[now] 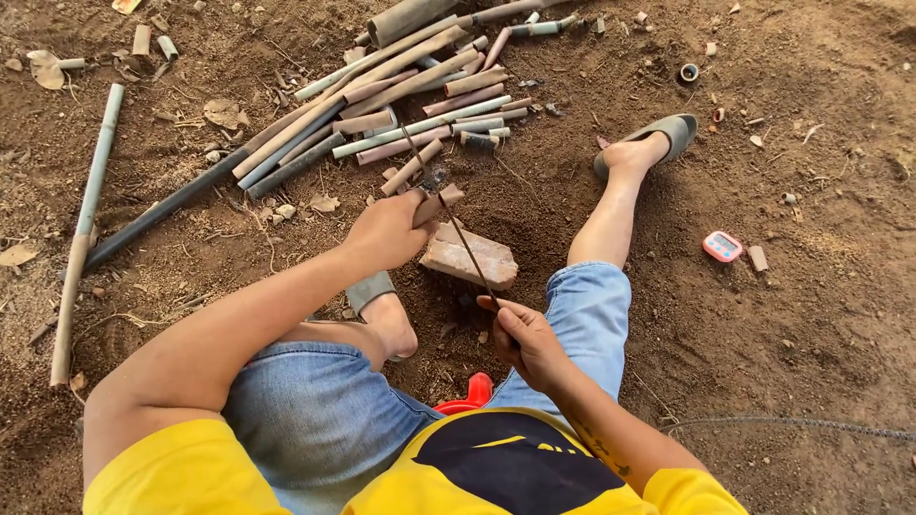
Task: The person sits on the ground and uses a sharpening stone to sharpen a thin metal rod. They hold the rod with both hands and rub it against the stone repeatedly. The person occasionally pauses to inspect the rod before continuing the sharpening process.
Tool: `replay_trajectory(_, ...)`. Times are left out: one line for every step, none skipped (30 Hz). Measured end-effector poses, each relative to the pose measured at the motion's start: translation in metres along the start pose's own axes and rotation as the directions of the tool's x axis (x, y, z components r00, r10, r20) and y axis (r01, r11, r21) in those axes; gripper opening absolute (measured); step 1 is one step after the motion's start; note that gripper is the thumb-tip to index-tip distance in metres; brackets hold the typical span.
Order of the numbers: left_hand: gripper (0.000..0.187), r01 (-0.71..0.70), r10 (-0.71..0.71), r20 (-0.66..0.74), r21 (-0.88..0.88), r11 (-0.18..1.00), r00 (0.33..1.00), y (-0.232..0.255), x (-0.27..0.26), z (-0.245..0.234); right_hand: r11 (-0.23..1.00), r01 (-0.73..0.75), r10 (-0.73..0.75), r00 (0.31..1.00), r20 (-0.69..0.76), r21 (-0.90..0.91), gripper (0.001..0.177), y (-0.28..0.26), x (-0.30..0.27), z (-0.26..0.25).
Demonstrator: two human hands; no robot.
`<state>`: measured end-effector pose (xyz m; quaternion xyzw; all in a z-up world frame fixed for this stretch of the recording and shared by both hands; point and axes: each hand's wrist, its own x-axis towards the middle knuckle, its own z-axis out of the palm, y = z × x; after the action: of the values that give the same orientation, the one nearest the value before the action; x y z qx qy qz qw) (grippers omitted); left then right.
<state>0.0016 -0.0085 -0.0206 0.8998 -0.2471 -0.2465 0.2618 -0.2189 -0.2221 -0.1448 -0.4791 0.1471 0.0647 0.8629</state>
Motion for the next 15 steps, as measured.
replay_trajectory(0.037,-0.001,0.001,0.002,0.002,1.000,1.000,0.001,-0.003,0.001,1.000,0.001,-0.001,1.000,-0.002,0.002,0.042,0.003,-0.001,-0.001)
replay_trajectory(0.038,-0.019,0.020,0.011,-0.023,1.000,1.000,0.003,-0.006,0.002,1.000,0.004,-0.004,1.000,-0.005,0.009,0.040,0.006,-0.003,-0.003)
replay_trajectory(0.038,-0.035,0.036,0.017,-0.049,0.998,0.999,0.004,-0.010,0.004,1.000,0.005,-0.005,1.000,-0.006,0.014,0.039,0.009,-0.005,-0.004)
replay_trajectory(0.038,-0.035,0.036,0.018,-0.049,0.998,0.999,0.009,-0.014,0.007,1.000,0.004,-0.004,1.000,-0.006,0.015,0.039,0.005,-0.004,0.001)
replay_trajectory(0.035,-0.041,0.042,0.082,-0.013,0.999,0.996,0.015,-0.018,0.009,1.000,0.026,-0.026,1.000,0.001,0.016,0.038,0.000,-0.003,0.006)
replay_trajectory(0.031,-0.049,0.045,0.145,0.023,0.999,0.988,0.020,-0.022,0.010,0.999,0.047,-0.047,0.999,0.008,0.018,0.037,-0.004,-0.001,0.010)
replay_trajectory(0.031,-0.051,0.047,0.147,0.024,0.998,0.988,0.020,-0.020,0.009,0.999,0.049,-0.049,0.999,0.006,0.020,0.037,-0.006,0.001,0.013)
replay_trajectory(0.031,-0.093,0.088,0.124,0.040,0.995,0.988,0.020,-0.018,0.007,0.998,0.059,-0.059,0.998,0.012,0.016,0.038,-0.007,0.002,0.016)
replay_trajectory(0.031,-0.136,0.130,0.101,0.053,0.989,0.986,0.021,-0.015,0.006,0.998,0.068,-0.068,0.998,0.017,0.009,0.039,-0.011,0.004,0.017)
replay_trajectory(0.031,-0.137,0.132,0.101,0.050,0.989,0.986,0.016,-0.012,0.008,0.998,0.067,-0.067,0.998,0.015,0.006,0.039,-0.009,0.000,0.015)
replay_trajectory(0.028,-0.107,0.106,0.036,0.011,0.994,0.994,0.010,-0.008,0.007,0.998,0.067,-0.067,0.998,0.015,-0.005,0.038,-0.007,-0.001,0.013)
replay_trajectory(0.026,-0.079,0.078,-0.029,-0.030,0.996,0.997,0.003,-0.004,0.007,0.998,0.067,-0.067,0.998,0.014,-0.016,0.037,-0.004,-0.002,0.011)
replay_trajectory(0.026,-0.077,0.076,-0.030,-0.031,0.997,0.997,0.005,-0.007,0.005,0.998,0.065,-0.065,0.998,0.016,-0.016,0.037,-0.005,-0.002,0.010)
replay_trajectory(0.027,-0.107,0.106,-0.041,-0.046,0.993,0.994,0.007,-0.009,0.004,0.997,0.082,-0.082,0.997,0.015,-0.011,0.036,-0.006,-0.002,0.009)
replay_trajectory(0.029,-0.137,0.134,-0.051,-0.061,0.989,0.990,0.008,-0.013,0.003,0.995,0.098,-0.098,0.995,0.013,-0.005,0.035,-0.005,-0.003,0.009)
